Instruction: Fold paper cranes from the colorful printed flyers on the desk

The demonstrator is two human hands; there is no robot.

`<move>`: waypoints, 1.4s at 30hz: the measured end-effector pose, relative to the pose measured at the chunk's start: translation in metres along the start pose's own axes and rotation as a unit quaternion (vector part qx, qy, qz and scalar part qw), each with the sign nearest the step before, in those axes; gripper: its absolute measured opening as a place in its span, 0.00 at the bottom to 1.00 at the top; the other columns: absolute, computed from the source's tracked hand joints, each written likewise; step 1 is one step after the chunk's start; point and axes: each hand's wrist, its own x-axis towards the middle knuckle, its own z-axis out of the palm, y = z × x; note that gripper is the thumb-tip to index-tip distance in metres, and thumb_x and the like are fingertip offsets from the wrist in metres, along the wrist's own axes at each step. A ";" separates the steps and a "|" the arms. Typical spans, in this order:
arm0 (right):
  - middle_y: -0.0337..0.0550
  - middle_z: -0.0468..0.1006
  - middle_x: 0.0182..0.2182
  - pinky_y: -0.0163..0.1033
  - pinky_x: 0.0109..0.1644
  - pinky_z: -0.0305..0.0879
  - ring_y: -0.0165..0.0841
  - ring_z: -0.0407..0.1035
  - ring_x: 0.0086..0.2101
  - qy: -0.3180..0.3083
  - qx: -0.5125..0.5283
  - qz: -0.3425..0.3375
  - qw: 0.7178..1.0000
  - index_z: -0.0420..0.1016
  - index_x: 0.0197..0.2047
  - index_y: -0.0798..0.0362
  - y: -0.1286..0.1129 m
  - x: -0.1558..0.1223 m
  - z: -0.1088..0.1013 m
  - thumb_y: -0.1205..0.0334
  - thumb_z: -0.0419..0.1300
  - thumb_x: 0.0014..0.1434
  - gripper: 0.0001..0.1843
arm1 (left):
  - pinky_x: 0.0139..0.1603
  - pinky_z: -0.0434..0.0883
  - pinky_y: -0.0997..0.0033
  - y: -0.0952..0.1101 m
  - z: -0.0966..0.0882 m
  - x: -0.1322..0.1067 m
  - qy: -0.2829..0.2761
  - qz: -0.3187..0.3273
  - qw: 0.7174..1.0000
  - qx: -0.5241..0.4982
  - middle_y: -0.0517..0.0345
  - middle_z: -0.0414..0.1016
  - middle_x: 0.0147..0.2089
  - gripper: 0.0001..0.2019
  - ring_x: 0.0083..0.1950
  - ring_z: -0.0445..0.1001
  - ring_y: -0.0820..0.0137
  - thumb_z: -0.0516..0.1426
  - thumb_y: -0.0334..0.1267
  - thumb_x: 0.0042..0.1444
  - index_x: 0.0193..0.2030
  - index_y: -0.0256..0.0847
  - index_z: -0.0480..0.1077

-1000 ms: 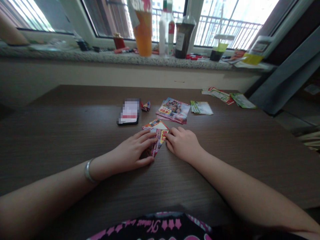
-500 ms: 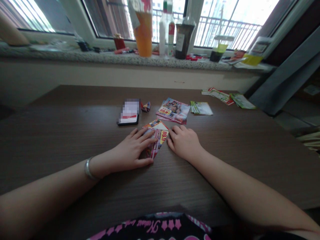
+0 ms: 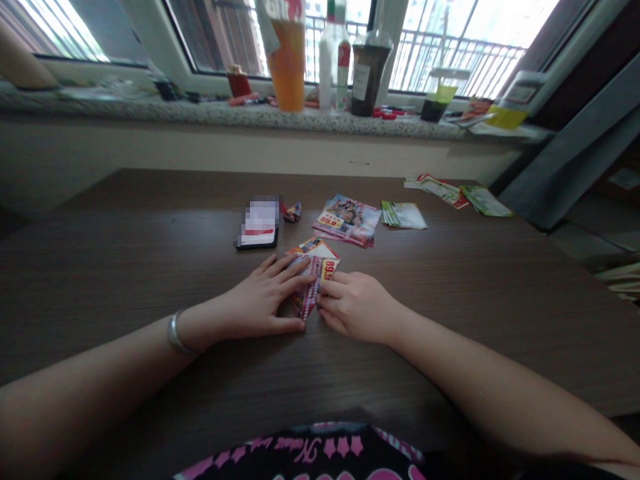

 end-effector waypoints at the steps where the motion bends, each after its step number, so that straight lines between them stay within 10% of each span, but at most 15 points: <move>1: 0.47 0.77 0.38 0.41 0.40 0.65 0.36 0.68 0.38 -0.004 0.017 -0.013 1.000 0.78 0.41 0.54 -0.001 0.001 -0.001 0.60 0.52 0.64 0.14 | 0.69 0.39 0.46 -0.001 0.000 0.000 -0.002 0.003 1.000 -0.001 0.52 0.42 0.73 0.43 0.73 0.37 0.51 0.47 0.71 0.51 0.68 0.49 0.52; 14: 0.45 0.77 0.46 0.45 0.49 0.67 0.37 0.68 0.47 -0.009 0.125 -0.091 0.988 0.77 0.47 0.51 -0.002 0.002 -0.003 0.60 0.54 0.61 0.14 | 0.70 0.35 0.46 -0.001 -0.003 0.000 -0.003 0.002 1.000 0.006 0.52 0.44 0.73 0.44 0.73 0.35 0.52 0.46 0.72 0.51 0.68 0.49 0.52; 29: 0.47 0.78 0.45 0.43 0.46 0.66 0.38 0.71 0.42 -0.001 -0.055 0.162 0.985 0.78 0.45 0.54 0.019 -0.001 0.006 0.61 0.51 0.64 0.16 | 0.69 0.36 0.44 0.001 -0.001 -0.004 0.003 -0.002 1.000 -0.003 0.51 0.44 0.73 0.44 0.73 0.38 0.50 0.50 0.72 0.49 0.68 0.49 0.52; 42: 0.49 0.76 0.49 0.45 0.48 0.65 0.42 0.68 0.45 -0.011 -0.062 0.230 0.971 0.74 0.51 0.55 0.018 0.000 0.007 0.58 0.51 0.63 0.18 | 0.70 0.42 0.49 0.001 0.001 -0.004 0.023 0.008 1.000 -0.009 0.57 0.47 0.72 0.35 0.73 0.41 0.53 0.48 0.63 0.58 0.68 0.51 0.52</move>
